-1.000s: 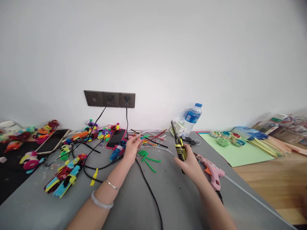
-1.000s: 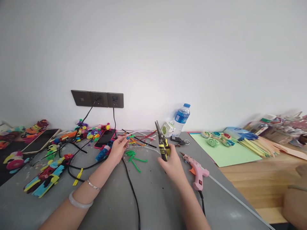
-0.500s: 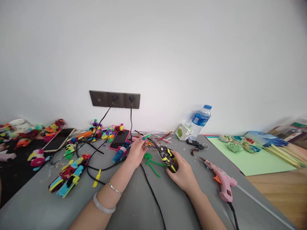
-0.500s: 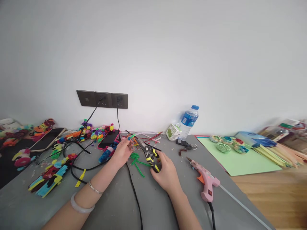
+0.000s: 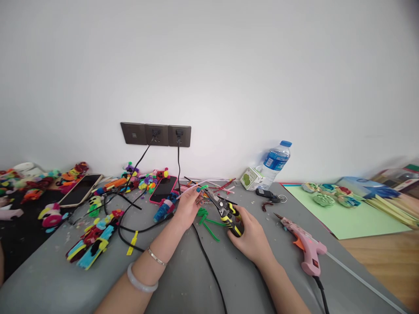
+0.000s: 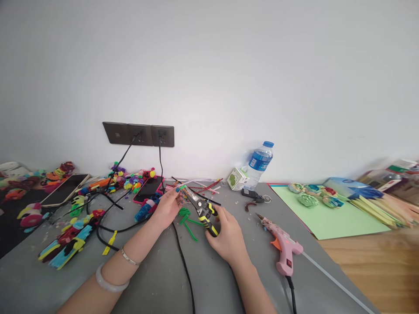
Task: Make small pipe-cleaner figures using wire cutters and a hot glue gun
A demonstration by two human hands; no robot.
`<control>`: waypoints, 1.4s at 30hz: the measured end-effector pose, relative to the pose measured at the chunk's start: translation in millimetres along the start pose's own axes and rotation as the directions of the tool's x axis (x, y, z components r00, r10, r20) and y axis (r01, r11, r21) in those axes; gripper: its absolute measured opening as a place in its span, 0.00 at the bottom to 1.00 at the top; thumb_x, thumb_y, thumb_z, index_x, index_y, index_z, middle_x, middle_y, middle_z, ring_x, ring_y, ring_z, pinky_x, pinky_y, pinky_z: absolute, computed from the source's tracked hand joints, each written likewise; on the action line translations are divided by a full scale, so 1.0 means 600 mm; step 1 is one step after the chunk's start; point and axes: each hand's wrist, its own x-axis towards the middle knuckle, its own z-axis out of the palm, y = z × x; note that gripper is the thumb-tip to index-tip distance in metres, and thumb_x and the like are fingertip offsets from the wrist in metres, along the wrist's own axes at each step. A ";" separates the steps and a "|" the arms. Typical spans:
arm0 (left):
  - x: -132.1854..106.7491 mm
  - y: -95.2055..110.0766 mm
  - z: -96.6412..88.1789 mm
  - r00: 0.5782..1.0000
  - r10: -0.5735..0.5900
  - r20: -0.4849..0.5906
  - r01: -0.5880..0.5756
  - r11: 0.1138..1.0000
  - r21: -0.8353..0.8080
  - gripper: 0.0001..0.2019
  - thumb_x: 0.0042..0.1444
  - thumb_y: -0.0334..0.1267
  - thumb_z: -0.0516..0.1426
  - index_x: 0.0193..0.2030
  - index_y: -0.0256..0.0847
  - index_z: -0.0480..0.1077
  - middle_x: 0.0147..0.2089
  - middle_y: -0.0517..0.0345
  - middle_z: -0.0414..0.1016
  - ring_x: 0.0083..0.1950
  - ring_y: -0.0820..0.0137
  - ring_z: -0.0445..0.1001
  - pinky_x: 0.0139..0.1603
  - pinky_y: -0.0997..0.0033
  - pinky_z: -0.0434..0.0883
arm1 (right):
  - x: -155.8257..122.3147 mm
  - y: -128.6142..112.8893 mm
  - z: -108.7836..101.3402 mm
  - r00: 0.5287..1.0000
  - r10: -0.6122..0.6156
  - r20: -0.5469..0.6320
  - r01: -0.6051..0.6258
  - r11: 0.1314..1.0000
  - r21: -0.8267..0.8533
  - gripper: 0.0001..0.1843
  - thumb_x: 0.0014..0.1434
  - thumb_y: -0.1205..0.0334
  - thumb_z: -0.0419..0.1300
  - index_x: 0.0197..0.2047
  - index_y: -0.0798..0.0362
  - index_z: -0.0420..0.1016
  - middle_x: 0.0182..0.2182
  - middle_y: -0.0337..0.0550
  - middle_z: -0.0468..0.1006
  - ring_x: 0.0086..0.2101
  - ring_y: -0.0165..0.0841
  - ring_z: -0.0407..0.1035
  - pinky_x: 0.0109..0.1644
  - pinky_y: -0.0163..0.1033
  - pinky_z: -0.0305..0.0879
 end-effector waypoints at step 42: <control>-0.002 -0.003 0.000 0.998 0.057 0.011 -0.058 0.994 0.091 0.15 0.36 0.40 0.72 0.31 0.36 0.77 0.28 0.61 0.73 0.28 0.78 0.65 0.29 0.77 0.61 | -0.005 -0.006 -0.003 0.999 0.037 0.034 -0.038 0.998 0.049 0.28 0.48 0.64 0.57 0.55 0.48 0.62 0.43 0.46 0.77 0.35 0.37 0.74 0.39 0.39 0.68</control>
